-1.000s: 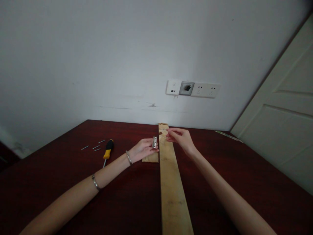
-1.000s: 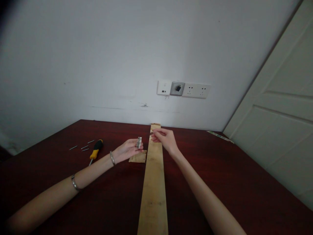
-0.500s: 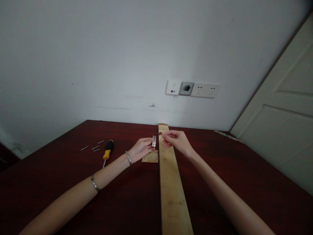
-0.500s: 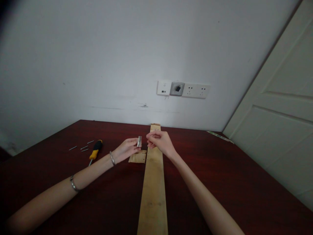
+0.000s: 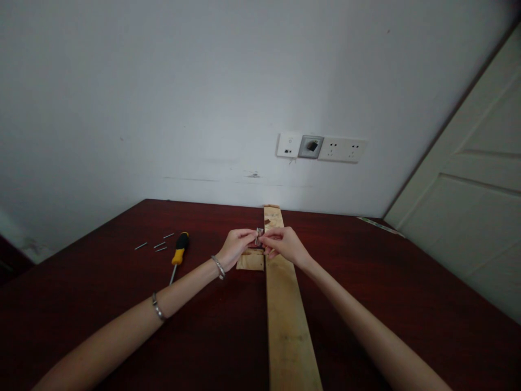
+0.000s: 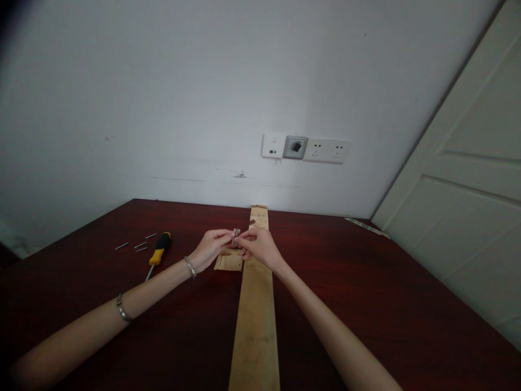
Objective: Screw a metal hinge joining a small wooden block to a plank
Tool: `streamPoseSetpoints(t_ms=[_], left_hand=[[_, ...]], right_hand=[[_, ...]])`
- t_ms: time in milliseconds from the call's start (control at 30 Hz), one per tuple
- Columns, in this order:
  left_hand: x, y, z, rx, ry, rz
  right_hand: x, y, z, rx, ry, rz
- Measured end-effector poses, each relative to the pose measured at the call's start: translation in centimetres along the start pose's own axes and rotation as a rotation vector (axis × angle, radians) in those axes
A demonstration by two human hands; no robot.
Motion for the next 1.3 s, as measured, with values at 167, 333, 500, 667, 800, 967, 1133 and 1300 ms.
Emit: streamPoseSetpoints(t_ms=[167,333,500,667,800,967,1133,1300], left_hand=[[0.2,0.1,0.2,-0.010,-0.014,-0.037],[-0.1,-0.1,-0.3,-0.013,-0.065,-0.041],[-0.5,-0.2,-0.6,-0.053,-0.181,0.023],[-1.0,-0.4,-0.6,-0.118,-0.237,0.052],[-1.4,-0.3,-0.8,-0.124,-0.150,0.018],[-1.3,-0.2,-0.8,-0.124,-0.137,-0.066],[-1.4,-0.2,-0.8,-0.117,-0.135,-0.092],[-1.5,-0.2,-0.8,-0.118,-0.135,-0.099]], right_hand=[[0.4,0.1,0.0,-0.001,-0.012,0.019],[-0.1,0.3,0.0,0.011,0.003,0.011],[-0.7,0.2,0.0,0.068,-0.045,-0.080],[-1.2,0.7,-0.1,0.129,-0.058,-0.120],[-1.5,1.5,-0.3,0.145,-0.067,-0.129],[-1.3,1.7,-0.4,0.145,-0.072,-0.118],[-1.2,1.5,-0.4,0.134,-0.061,-0.117],[-0.9,1.6,-0.6,0.011,-0.117,-0.050]])
Point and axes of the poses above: each hand's wrist, its own z-axis away from the middle knuckle, its own x-axis out of the palm, y = z × x, the point moved 4 cm from there along -z, towards the middle knuckle, and after that the axes turned 5 degrees about -y, right-handed, at the moved point
